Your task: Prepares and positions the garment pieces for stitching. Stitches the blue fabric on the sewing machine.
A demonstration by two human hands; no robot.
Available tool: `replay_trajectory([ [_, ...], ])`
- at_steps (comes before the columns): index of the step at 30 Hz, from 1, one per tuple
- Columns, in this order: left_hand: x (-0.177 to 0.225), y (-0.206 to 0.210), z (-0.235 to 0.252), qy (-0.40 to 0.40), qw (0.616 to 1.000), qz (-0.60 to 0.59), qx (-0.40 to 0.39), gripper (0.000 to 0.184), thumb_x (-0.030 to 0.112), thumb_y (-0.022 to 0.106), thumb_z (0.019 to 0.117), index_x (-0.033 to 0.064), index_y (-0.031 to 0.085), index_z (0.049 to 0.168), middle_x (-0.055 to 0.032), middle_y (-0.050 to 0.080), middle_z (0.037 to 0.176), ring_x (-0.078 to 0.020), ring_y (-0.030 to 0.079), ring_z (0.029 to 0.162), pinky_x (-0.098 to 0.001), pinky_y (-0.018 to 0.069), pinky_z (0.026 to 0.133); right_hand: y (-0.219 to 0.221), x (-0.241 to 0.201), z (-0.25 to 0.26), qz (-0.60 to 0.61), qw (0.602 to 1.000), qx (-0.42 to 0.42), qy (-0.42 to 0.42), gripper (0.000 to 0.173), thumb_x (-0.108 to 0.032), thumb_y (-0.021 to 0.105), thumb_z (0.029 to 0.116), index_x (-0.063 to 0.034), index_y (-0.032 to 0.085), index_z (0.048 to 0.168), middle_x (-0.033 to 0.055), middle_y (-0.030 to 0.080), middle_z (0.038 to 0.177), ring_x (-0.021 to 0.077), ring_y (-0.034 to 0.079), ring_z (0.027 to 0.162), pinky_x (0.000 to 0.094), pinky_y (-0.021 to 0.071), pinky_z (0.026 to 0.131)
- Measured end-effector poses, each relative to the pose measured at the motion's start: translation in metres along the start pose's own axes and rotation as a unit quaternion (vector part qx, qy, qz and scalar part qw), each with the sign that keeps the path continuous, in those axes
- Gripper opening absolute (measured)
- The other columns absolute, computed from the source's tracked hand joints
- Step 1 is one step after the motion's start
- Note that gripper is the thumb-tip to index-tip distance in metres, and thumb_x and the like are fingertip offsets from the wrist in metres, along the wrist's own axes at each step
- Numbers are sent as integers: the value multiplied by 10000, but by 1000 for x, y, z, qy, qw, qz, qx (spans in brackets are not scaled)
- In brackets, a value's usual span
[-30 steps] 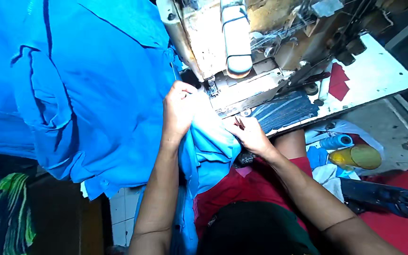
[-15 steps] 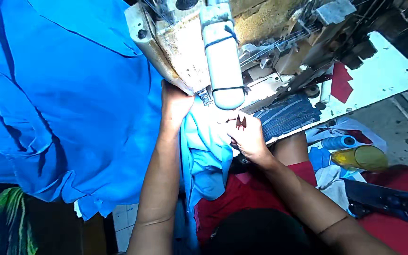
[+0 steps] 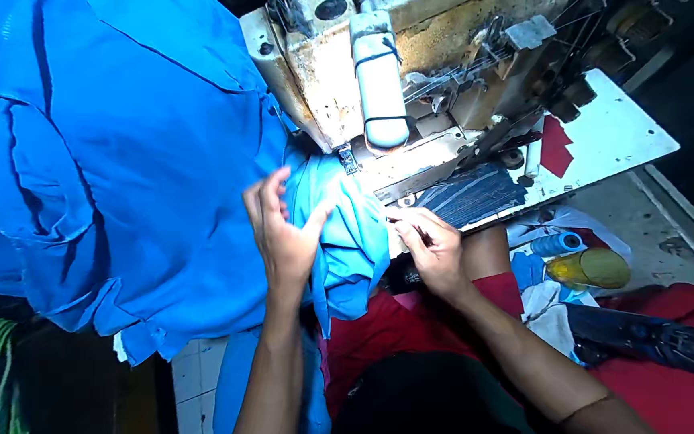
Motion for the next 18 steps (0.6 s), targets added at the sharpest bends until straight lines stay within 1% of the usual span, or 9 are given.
replay_trajectory([
  [2, -32, -2, -41, -64, 996, 14, -67, 773, 379, 821, 857, 259, 442, 1520, -54, 558, 1143, -181, 571, 850, -382, 515, 674, 0, -2, -13, 48, 998, -49, -9, 219, -129, 546, 1062, -14, 733, 1063, 17, 694, 802, 84, 653, 699, 273, 585, 657],
  [4, -55, -9, -58, -135, 984, -33, -111, 695, 224, 790, 884, 234, 461, 1495, -44, 597, 967, -172, 569, 699, -381, 513, 589, 13, -2, -20, 113, 982, -150, 21, 265, -127, 508, 1082, -12, 723, 1187, 5, 687, 758, 67, 630, 651, 253, 573, 641],
  [5, -57, -19, -56, -164, 976, -90, -114, 670, 164, 790, 879, 214, 478, 1471, -37, 609, 946, -154, 588, 698, -353, 530, 591, 23, 0, -21, 137, 969, -198, 50, 275, -125, 499, 1083, -31, 720, 1218, 10, 704, 795, 69, 629, 661, 250, 564, 643],
  [7, -40, -43, -39, -164, 948, -253, -103, 656, 26, 751, 864, 164, 479, 1445, -24, 657, 1083, -126, 666, 863, -313, 597, 713, 42, 10, -18, 157, 948, -255, 110, 278, -135, 504, 1077, -84, 729, 1233, 18, 741, 919, 73, 632, 675, 244, 547, 614],
  [9, -20, -61, -13, -109, 911, -389, -85, 640, -59, 655, 870, 113, 447, 1450, -33, 671, 1202, -138, 683, 1015, -320, 609, 847, 57, 23, -12, 167, 939, -255, 160, 270, -135, 522, 1067, -113, 737, 1229, 24, 761, 989, 74, 623, 653, 241, 519, 573],
  [12, 0, -74, 30, -22, 884, -464, -54, 603, -50, 620, 901, 17, 391, 1455, -60, 677, 1168, -172, 679, 1048, -377, 588, 941, 67, 23, 0, 207, 941, -209, 168, 254, -114, 549, 1057, -62, 716, 1240, 88, 765, 1040, 118, 664, 691, 254, 536, 571],
  [15, 17, -72, 62, 5, 867, -498, -19, 587, -54, 622, 916, -23, 378, 1449, -75, 675, 1068, -185, 685, 981, -385, 588, 922, 72, -4, 5, 248, 936, -222, 115, 295, -161, 604, 1032, -31, 681, 1284, 114, 757, 1126, 133, 704, 778, 253, 561, 616],
  [17, 26, -65, 77, 10, 852, -524, 14, 549, -57, 634, 920, -47, 383, 1408, -113, 668, 1048, -214, 684, 977, -408, 589, 926, 78, -21, 1, 277, 920, -265, 81, 490, -257, 707, 971, 1, 607, 1375, 137, 709, 1250, 200, 724, 999, 349, 623, 843],
  [18, 30, -60, 84, 10, 842, -538, 38, 513, -68, 643, 914, -53, 395, 1362, -131, 665, 1036, -227, 685, 979, -417, 588, 924, 81, -28, -4, 279, 918, -273, 71, 634, -343, 777, 909, 11, 582, 1398, 129, 696, 1272, 205, 709, 1058, 372, 612, 905],
])
Point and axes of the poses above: each hand's wrist, its own z-axis towards the middle knuckle, its own y-axis out of the palm, x = y × z, the point moved 4 cm from there along z, towards the middle knuckle
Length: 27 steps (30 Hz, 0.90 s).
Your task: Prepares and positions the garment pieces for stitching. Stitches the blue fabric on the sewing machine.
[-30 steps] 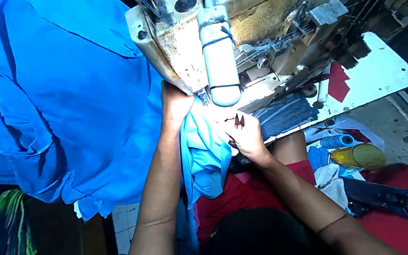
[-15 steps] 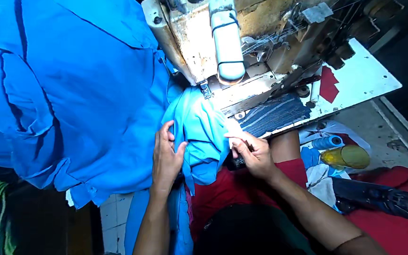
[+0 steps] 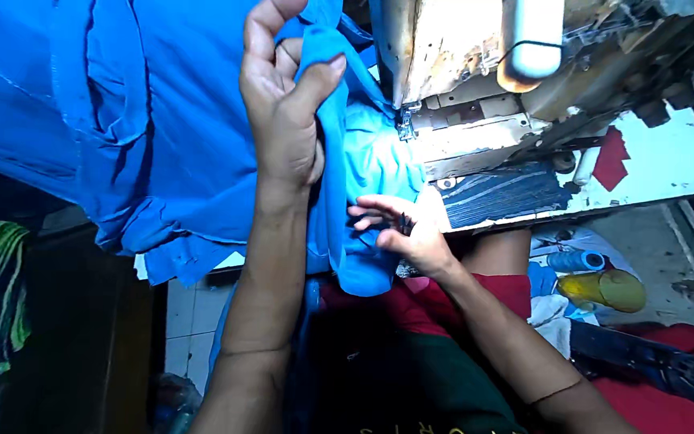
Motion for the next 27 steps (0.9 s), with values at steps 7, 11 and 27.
replay_trajectory([
  [7, -13, 31, 21, 38, 992, -59, 105, 450, -150, 645, 893, -93, 369, 1243, -229, 581, 1000, -339, 711, 780, -489, 667, 609, 22, 18, -21, -118, 979, 167, -25, 133, -109, 774, 905, -6, 751, 987, 55, 757, 871, 115, 730, 802, 326, 639, 761],
  [11, 8, -7, 16, 89, 992, 63, 65, 441, -87, 659, 894, -90, 427, 1268, -176, 610, 1060, -275, 687, 870, -421, 643, 679, -36, -8, -22, 38, 995, 90, -16, 85, -91, 766, 904, -68, 732, 979, 19, 749, 854, 99, 716, 762, 309, 627, 725],
  [27, -45, 4, -55, -48, 859, 246, -446, 319, 319, 773, 907, 85, 728, 1119, 38, 720, 978, -28, 664, 889, -221, 575, 810, -42, -20, 22, -120, 985, -84, 96, 82, -144, 737, 950, -77, 701, 920, -8, 683, 762, 55, 638, 676, 230, 554, 633],
])
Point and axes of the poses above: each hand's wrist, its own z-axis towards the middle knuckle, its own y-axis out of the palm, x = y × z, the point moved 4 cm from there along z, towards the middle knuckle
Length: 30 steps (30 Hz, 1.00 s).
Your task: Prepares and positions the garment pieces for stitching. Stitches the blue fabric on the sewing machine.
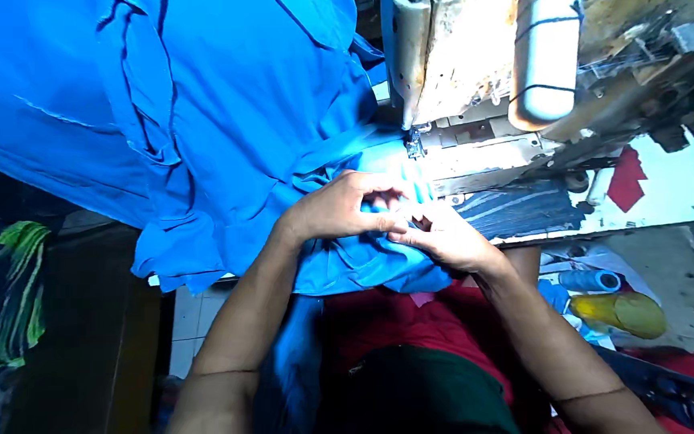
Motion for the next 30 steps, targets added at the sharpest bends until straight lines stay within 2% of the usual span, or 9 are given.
replay_trajectory([
  [3, -5, -8, -2, -48, 995, 25, -78, 192, 316, 782, 893, 132, 735, 922, 66, 684, 787, -19, 626, 721, -222, 533, 650, -14, -11, -4, -53, 999, 3, -3, 82, -156, 749, 937, -81, 727, 961, 1, 703, 786, 69, 658, 691, 246, 568, 633],
  [8, 1, -27, -17, -104, 994, 28, -30, 127, 212, 748, 915, 162, 633, 937, 70, 631, 780, -32, 577, 642, -201, 478, 540, -29, -7, -12, -61, 997, 18, -52, 131, -79, 723, 920, -70, 635, 1016, 7, 565, 700, 86, 521, 579, 222, 444, 511],
  [13, 7, -14, -29, -100, 994, 41, -16, 70, 78, 612, 941, 142, 641, 940, 56, 660, 868, -37, 630, 799, -235, 543, 714, -23, -6, -18, -18, 990, 95, -106, 141, 42, 667, 876, -42, 644, 987, 35, 610, 776, 95, 548, 624, 221, 453, 517],
  [18, 27, -2, -47, -87, 993, 19, 77, 198, -68, 599, 886, 77, 732, 908, 0, 733, 980, -90, 693, 876, -245, 597, 760, -20, -14, -27, -30, 978, 140, -153, 126, 76, 627, 906, 4, 726, 938, 64, 722, 864, 105, 666, 732, 258, 577, 650],
  [21, 26, 0, -46, -82, 992, 17, 94, 123, 22, 689, 879, 88, 766, 948, 3, 728, 1073, -103, 700, 967, -265, 615, 812, -16, -24, -32, -102, 965, 155, -186, 193, 86, 600, 896, -5, 760, 954, 64, 751, 961, 98, 709, 862, 269, 611, 779],
  [23, 29, 2, -44, -82, 987, 40, 133, 34, 137, 777, 880, 113, 757, 867, 21, 723, 992, -88, 689, 862, -253, 602, 715, -11, -31, -33, -169, 951, 152, -212, 218, 68, 590, 886, -21, 773, 963, 64, 756, 987, 102, 716, 917, 284, 612, 827],
  [25, 34, 4, -40, -82, 978, 93, 170, 183, 207, 826, 854, 134, 670, 791, 34, 671, 849, -71, 626, 722, -239, 536, 604, -4, -39, -33, -228, 932, 135, -249, 208, 51, 592, 880, -22, 769, 961, 71, 746, 973, 113, 709, 915, 298, 606, 823],
  [29, 48, 3, -40, -62, 980, 176, 74, 291, 294, 730, 945, 171, 709, 1207, 70, 649, 846, -46, 593, 711, -242, 523, 645, 15, -58, -38, -316, 897, 74, -300, 181, -14, 609, 886, -37, 769, 969, 77, 739, 979, 133, 701, 882, 305, 587, 745],
  [30, 51, 2, -44, -48, 977, 202, 36, 261, 334, 679, 976, 204, 730, 1197, 86, 670, 906, -36, 619, 772, -254, 545, 692, 19, -61, -41, -328, 895, 54, -298, 199, -24, 612, 877, -48, 768, 998, 71, 740, 1001, 126, 697, 865, 305, 580, 718],
])
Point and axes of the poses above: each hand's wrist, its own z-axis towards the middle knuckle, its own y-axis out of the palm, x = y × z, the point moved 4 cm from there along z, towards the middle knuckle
